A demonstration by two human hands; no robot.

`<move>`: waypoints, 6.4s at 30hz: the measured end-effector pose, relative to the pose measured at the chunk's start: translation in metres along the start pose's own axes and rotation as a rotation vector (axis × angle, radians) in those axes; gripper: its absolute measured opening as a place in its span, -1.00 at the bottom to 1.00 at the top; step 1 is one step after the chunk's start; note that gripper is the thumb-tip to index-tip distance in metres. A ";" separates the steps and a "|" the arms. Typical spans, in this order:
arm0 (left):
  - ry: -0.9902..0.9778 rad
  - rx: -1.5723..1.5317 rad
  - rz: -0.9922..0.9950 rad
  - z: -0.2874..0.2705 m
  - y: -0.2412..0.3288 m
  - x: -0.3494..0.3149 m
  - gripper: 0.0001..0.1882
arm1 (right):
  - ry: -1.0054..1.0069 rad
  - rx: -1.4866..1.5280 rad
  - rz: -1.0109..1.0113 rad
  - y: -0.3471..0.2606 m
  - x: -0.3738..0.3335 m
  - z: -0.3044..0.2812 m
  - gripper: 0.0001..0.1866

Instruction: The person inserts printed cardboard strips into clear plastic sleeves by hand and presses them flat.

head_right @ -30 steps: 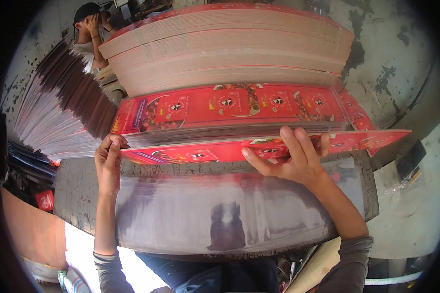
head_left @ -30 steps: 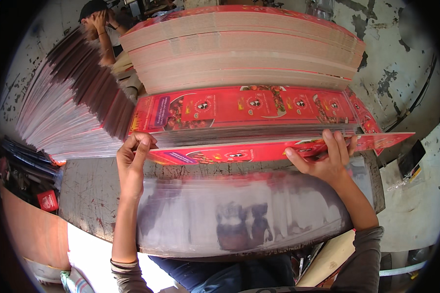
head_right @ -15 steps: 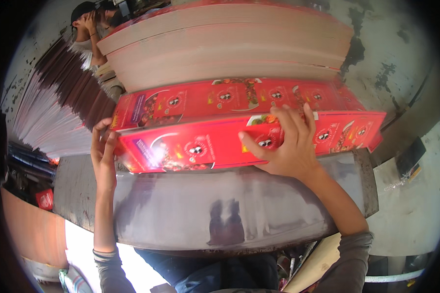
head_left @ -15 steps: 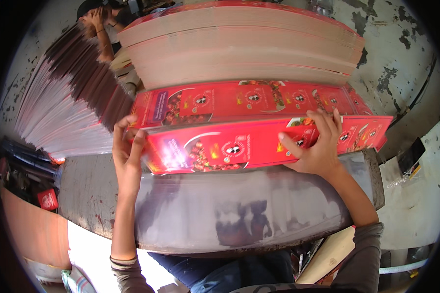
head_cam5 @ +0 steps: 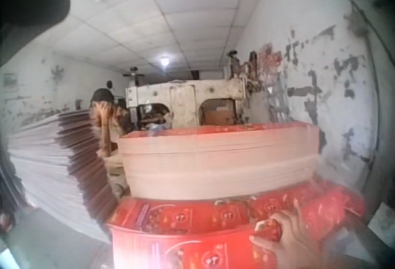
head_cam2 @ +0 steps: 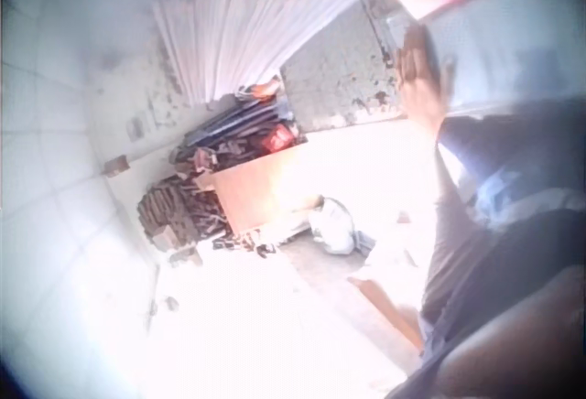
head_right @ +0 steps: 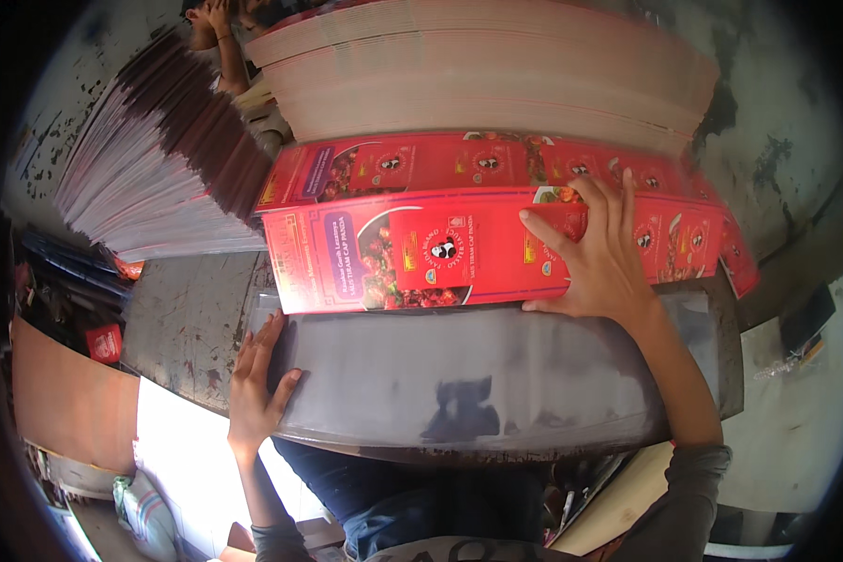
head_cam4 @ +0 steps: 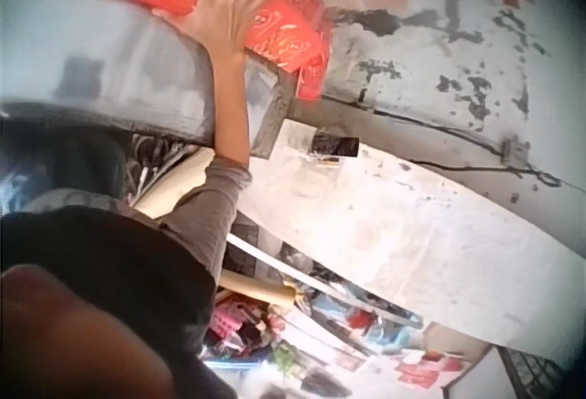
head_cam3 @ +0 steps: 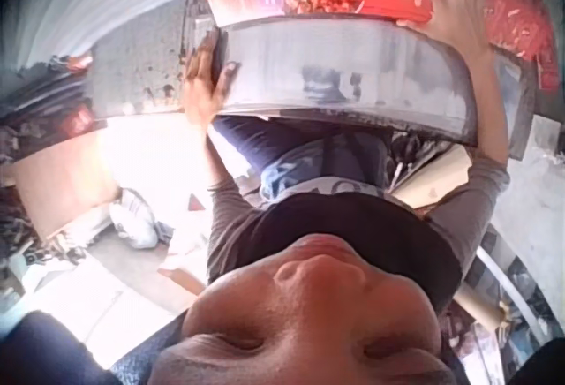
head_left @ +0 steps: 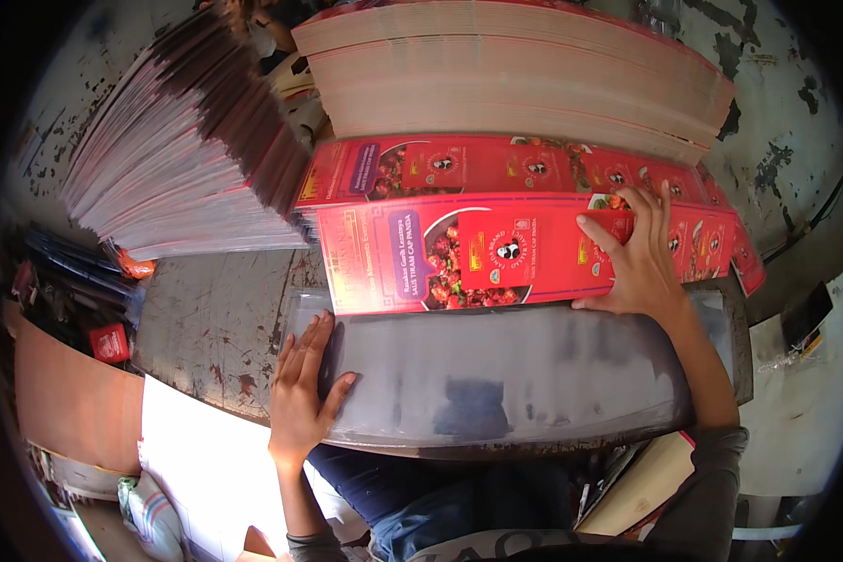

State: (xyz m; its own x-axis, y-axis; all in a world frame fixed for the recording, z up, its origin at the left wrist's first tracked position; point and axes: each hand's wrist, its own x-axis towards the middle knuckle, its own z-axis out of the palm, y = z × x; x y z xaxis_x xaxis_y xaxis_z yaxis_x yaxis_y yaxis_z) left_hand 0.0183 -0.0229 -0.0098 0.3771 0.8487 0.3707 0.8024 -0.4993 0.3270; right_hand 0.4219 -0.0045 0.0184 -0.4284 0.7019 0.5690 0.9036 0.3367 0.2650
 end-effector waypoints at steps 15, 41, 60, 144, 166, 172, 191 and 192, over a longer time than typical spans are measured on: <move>0.137 -0.082 0.030 0.007 0.002 0.003 -0.67 | 0.127 -0.045 0.073 0.007 0.000 -0.003 -0.17; 0.214 -0.092 0.317 0.009 0.007 -0.008 -0.87 | 0.316 0.577 -0.165 -0.162 0.180 -0.064 -0.47; 0.185 -0.628 -0.286 0.001 -0.017 -0.002 -0.71 | -0.191 0.466 0.119 -0.034 0.027 -0.012 -0.43; 0.328 -0.570 -0.530 0.008 -0.005 0.000 -0.70 | -0.174 0.459 0.088 -0.032 0.026 -0.014 -0.48; 0.281 -0.523 -0.528 0.003 -0.003 0.001 -0.69 | -0.205 0.666 0.116 -0.028 0.025 -0.015 -0.50; 0.283 -0.539 -0.521 0.007 -0.006 0.001 -0.70 | -0.148 0.693 0.108 -0.027 0.021 -0.009 -0.51; 0.289 -0.400 -0.483 0.007 -0.006 -0.001 -0.63 | -0.149 0.634 0.080 -0.030 0.024 -0.016 -0.50; 0.283 -0.400 -0.483 0.007 -0.005 0.000 -0.63 | -0.153 0.636 0.085 -0.030 0.023 -0.018 -0.50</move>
State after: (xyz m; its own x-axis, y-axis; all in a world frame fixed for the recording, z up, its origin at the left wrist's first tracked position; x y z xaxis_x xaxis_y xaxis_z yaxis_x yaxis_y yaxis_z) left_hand 0.0173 -0.0193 -0.0172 -0.1588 0.9413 0.2978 0.5968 -0.1488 0.7885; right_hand 0.3852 -0.0098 0.0381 -0.3942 0.8077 0.4386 0.7750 0.5486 -0.3138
